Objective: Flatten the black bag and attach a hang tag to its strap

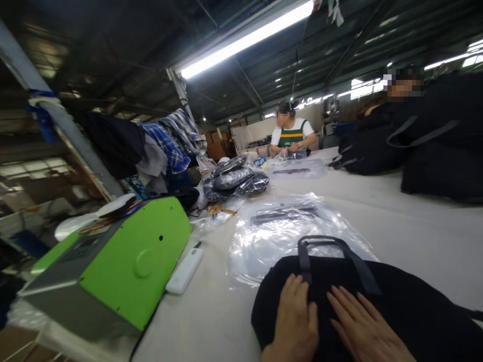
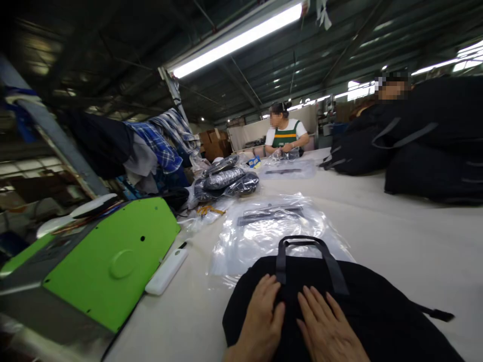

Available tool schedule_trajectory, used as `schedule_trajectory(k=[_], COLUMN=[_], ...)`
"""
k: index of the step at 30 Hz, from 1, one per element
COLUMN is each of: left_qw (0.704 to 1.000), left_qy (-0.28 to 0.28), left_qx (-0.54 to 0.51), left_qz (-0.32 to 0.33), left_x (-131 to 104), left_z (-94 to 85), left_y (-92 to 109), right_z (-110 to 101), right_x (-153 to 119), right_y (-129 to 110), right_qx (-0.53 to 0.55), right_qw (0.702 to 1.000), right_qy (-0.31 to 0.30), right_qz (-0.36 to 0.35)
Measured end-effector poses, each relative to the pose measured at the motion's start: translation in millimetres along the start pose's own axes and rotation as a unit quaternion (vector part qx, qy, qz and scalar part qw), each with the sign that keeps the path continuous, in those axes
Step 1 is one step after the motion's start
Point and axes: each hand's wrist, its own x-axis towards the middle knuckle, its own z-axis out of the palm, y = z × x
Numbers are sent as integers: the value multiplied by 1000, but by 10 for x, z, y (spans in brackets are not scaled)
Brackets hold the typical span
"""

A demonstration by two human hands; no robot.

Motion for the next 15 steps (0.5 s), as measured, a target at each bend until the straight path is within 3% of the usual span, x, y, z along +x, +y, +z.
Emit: schedule_trajectory(k=[3,8,12,15], left_qw=[996,988,984,983], left_qy=[36,2,-31,-23], left_qx=[29,116,123,118], left_qz=[-76,-105,-124,-138], left_x=[134,607,913,983], left_z=[-113,-308,-190,-66], left_y=[-85,-45,113,203], right_z=[-24,-141,-170,-122], right_x=[-27,78,75,21], right_y=[-32,-60,-35,-9], right_qx=[-13,-32,-39,-40], right_qw=[999,998,997,997], right_qy=[-19,-47,-52,-55], right_qz=[22,38,42,46])
